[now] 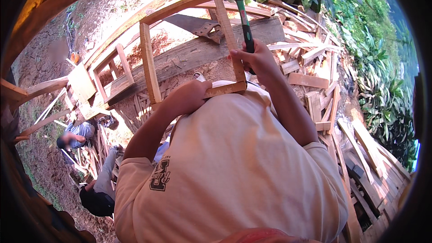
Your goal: The person assembles a small wooden frame by hand, using a hammer to drive nails into the joints. They repeatedly position the frame on a log, hammer nails, and adjust the pieces to ensure alignment. Other workers are visible in the background handling wood.
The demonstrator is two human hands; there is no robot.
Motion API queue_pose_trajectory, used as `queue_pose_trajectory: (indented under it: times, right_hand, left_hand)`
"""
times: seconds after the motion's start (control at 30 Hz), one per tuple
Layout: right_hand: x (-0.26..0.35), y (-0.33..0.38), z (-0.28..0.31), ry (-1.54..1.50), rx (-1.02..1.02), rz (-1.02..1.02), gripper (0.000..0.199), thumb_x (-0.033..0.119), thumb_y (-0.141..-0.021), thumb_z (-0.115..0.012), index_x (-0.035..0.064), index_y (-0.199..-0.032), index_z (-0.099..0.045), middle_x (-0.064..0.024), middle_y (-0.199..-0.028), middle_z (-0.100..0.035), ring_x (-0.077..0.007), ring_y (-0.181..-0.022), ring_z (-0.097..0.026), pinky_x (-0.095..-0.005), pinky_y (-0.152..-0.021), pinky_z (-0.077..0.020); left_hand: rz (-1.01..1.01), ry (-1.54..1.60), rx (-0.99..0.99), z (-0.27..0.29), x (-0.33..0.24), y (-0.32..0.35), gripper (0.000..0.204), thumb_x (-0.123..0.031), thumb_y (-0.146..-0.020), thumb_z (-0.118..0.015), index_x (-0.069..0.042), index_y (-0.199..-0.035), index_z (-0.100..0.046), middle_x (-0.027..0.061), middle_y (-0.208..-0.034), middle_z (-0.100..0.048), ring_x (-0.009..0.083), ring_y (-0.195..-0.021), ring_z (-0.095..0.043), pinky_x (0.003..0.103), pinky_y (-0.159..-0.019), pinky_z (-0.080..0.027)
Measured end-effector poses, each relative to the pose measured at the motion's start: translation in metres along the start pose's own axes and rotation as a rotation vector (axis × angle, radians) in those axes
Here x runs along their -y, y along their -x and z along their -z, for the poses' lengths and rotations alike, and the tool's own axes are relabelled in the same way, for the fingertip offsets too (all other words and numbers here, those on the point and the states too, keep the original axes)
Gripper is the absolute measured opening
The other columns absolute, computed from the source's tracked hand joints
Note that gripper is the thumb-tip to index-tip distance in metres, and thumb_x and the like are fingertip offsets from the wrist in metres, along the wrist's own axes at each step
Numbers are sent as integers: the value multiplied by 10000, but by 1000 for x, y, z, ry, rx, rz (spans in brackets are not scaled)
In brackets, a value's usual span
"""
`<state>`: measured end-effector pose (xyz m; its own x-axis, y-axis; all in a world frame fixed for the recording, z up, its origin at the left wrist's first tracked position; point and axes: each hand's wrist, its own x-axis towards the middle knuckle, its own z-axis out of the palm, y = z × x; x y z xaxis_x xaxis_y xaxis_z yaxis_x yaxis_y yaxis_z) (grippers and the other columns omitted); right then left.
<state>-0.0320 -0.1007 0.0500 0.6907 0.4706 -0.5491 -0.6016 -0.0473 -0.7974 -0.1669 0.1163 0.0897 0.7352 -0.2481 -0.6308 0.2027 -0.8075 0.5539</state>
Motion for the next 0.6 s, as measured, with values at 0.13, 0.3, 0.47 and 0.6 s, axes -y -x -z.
queue_pose_trajectory:
  times: [0.13,0.3,0.47,0.6]
  right_hand:
    - [-1,6,3,53,-84,34,429,185,-808,-894,124,-899,-480,-3,-754,-597,-67,-583,-531,-246,-475,-393]
    - [-8,6,2,171,-154,86,441,229,-799,-905,98,-885,-493,3,-749,-574,-78,-631,-574,-256,-507,-453]
    - [-8,6,-2,343,-196,174,440,250,-800,-904,81,-875,-505,-8,-747,-592,-84,-653,-586,-265,-547,-476]
    - [0,10,-9,411,-205,145,409,202,-828,-890,101,-869,-496,23,-766,-558,-68,-691,-587,-248,-568,-464]
  left_hand:
    - [-2,30,7,3,-8,-4,396,-284,-814,-771,-26,-1099,-675,219,-1003,-718,418,-999,-687,495,-849,-518]
    - [37,7,8,8,-22,-2,375,-264,-817,-768,-23,-1087,-670,215,-999,-717,415,-995,-689,500,-845,-517]
    - [60,-10,26,6,-21,-3,340,-232,-827,-751,-24,-1083,-669,218,-990,-711,417,-1006,-688,500,-846,-518]
    - [75,-24,32,4,-18,-3,329,-234,-833,-739,-26,-1080,-673,216,-992,-711,414,-1014,-689,496,-856,-522]
